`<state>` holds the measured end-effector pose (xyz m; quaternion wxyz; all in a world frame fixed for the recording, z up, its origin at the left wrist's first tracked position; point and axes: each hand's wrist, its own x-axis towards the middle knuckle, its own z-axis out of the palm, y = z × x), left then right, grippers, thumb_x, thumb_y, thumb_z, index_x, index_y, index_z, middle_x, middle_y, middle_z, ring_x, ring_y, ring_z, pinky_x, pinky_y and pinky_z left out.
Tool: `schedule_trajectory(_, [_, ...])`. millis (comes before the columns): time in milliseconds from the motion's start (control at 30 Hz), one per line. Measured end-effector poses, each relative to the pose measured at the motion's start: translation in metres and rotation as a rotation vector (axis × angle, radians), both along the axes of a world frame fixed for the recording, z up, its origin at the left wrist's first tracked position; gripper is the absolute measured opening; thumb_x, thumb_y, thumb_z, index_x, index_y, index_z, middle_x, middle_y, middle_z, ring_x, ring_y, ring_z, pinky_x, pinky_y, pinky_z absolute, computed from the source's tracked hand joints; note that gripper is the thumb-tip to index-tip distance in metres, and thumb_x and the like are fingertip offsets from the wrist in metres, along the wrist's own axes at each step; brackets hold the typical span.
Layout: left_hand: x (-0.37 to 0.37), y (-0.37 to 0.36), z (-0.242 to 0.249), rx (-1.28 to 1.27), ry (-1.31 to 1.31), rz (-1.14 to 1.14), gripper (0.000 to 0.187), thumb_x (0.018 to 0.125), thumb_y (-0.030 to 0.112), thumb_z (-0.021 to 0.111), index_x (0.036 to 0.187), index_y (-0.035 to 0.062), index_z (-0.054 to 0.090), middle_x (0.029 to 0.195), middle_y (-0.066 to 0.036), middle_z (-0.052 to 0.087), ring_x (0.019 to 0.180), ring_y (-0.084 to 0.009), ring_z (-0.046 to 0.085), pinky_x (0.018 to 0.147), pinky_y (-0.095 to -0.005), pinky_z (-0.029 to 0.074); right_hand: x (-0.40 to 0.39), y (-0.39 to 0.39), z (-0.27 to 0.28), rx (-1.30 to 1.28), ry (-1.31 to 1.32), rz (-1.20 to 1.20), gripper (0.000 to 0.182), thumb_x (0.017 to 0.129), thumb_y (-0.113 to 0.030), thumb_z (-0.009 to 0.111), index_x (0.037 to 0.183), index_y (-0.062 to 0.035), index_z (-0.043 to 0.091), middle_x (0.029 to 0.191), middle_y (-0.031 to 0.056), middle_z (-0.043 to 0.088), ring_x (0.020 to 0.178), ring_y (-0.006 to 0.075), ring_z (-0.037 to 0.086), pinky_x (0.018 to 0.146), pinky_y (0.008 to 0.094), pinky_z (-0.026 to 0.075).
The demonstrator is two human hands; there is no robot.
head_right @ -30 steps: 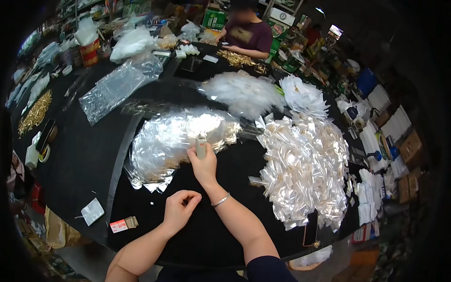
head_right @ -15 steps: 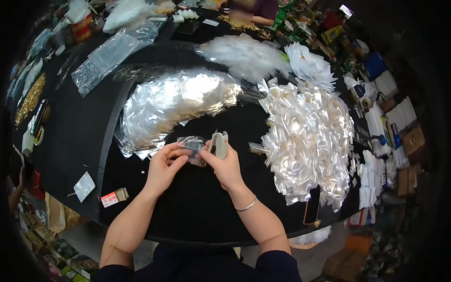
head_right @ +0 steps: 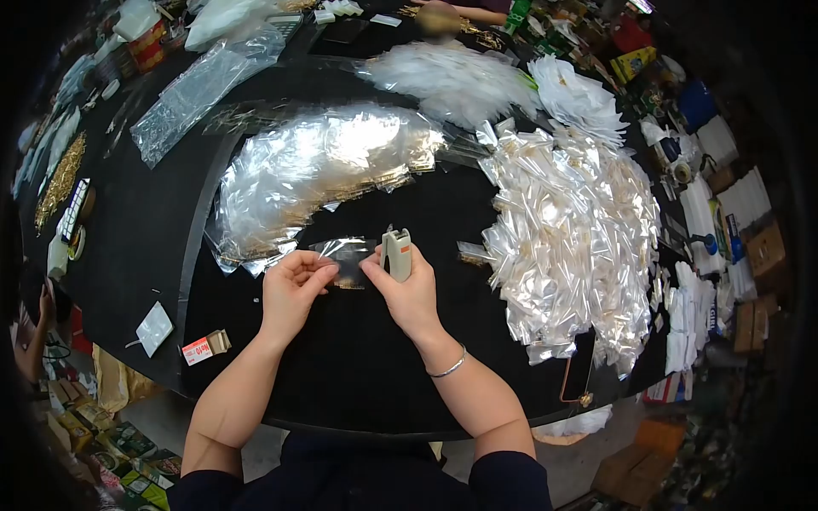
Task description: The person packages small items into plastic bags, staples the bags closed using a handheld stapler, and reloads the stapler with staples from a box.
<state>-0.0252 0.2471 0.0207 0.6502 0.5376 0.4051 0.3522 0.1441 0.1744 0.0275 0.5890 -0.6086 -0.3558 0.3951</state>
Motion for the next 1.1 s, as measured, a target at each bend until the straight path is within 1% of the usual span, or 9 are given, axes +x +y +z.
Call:
schedule_trajectory(267, [-0.001,-0.002,-0.002,-0.011,-0.013,0.000,0.014,0.088,0.007,0.072,0.098,-0.0014,0.066,0.091,-0.007,0.072,0.079,-0.0094,0.068,0.065,-0.0208,0.052,-0.002,0.001,0.000,0.058,0.017,-0.016,0.026,0.085,-0.006,0.074,0.105,0.0000,0.058,0.095,0.0075,0.067,0.086,0.0121,0.063,0.082,0.0263,0.051])
schedule_trajectory(400, [-0.002,-0.001,-0.002,-0.004,0.016,-0.008,0.013,0.089,0.006,0.071,0.097,-0.0018,0.066,0.091,-0.008,0.072,0.078,-0.0100,0.068,0.064,-0.0207,0.052,-0.003,0.001,-0.002,0.026,-0.056,0.003,0.026,0.086,-0.009,0.074,0.105,0.0004,0.058,0.091,0.0039,0.068,0.085,0.0102,0.063,0.079,0.0256,0.051])
schedule_trajectory(633, [-0.001,0.001,0.004,-0.077,-0.066,0.071,0.008,0.089,0.005,0.070,0.093,-0.0015,0.067,0.090,-0.009,0.073,0.077,-0.0124,0.069,0.064,-0.0216,0.052,0.000,0.001,-0.003,0.037,-0.028,-0.091,0.028,0.084,-0.006,0.076,0.105,-0.0013,0.058,0.092,0.0037,0.065,0.084,0.0102,0.061,0.077,0.0248,0.050])
schedule_trajectory(767, [-0.013,0.009,0.009,-0.089,-0.024,0.081,0.007,0.090,0.005,0.069,0.093,-0.0018,0.068,0.095,-0.010,0.073,0.082,-0.0152,0.070,0.069,-0.0231,0.053,0.008,0.002,0.000,0.104,-0.012,-0.197,0.026,0.086,-0.009,0.075,0.104,0.0000,0.058,0.089,0.0025,0.066,0.084,0.0090,0.062,0.077,0.0248,0.050])
schedule_trajectory(867, [-0.027,0.013,0.008,0.112,-0.052,-0.244,0.009,0.090,0.003,0.068,0.097,-0.0021,0.069,0.097,-0.009,0.072,0.086,-0.0151,0.069,0.075,-0.0244,0.053,0.007,0.003,0.005,0.124,-0.019,-0.198,0.025,0.085,-0.007,0.075,0.102,-0.0014,0.059,0.090,0.0027,0.065,0.082,0.0091,0.060,0.075,0.0242,0.050])
schedule_trajectory(900, [-0.025,0.013,0.007,0.113,-0.054,-0.242,0.009,0.090,0.003,0.068,0.097,-0.0021,0.069,0.097,-0.009,0.072,0.086,-0.0151,0.069,0.075,-0.0244,0.053,0.006,0.004,0.007,0.134,-0.022,-0.197,0.024,0.084,-0.005,0.075,0.101,-0.0021,0.059,0.090,0.0028,0.064,0.081,0.0092,0.060,0.075,0.0239,0.049])
schedule_trajectory(1000, [-0.015,0.010,0.004,0.743,0.140,-0.067,0.006,0.086,0.000,0.069,0.091,-0.0025,0.073,0.095,-0.005,0.072,0.084,-0.0131,0.068,0.075,-0.0244,0.053,-0.008,0.004,0.008,0.087,-0.026,-0.038,0.023,0.084,-0.007,0.075,0.101,-0.0015,0.059,0.089,0.0028,0.065,0.082,0.0091,0.061,0.075,0.0246,0.050])
schedule_trajectory(1033, [-0.014,0.008,0.001,0.742,0.141,-0.061,0.006,0.086,0.000,0.069,0.091,-0.0025,0.073,0.095,-0.005,0.072,0.084,-0.0131,0.068,0.075,-0.0244,0.053,-0.013,0.005,0.007,0.064,-0.026,0.040,0.023,0.084,-0.007,0.075,0.101,-0.0012,0.059,0.088,0.0027,0.066,0.082,0.0090,0.062,0.076,0.0250,0.051])
schedule_trajectory(1100, [-0.012,0.003,-0.005,0.323,0.042,-0.050,0.012,0.088,0.000,0.068,0.100,-0.0030,0.069,0.094,-0.007,0.071,0.086,-0.0124,0.067,0.078,-0.0243,0.052,-0.015,0.015,0.007,0.061,-0.056,0.062,0.022,0.085,-0.007,0.074,0.100,-0.0011,0.059,0.088,0.0028,0.066,0.082,0.0092,0.062,0.076,0.0254,0.051])
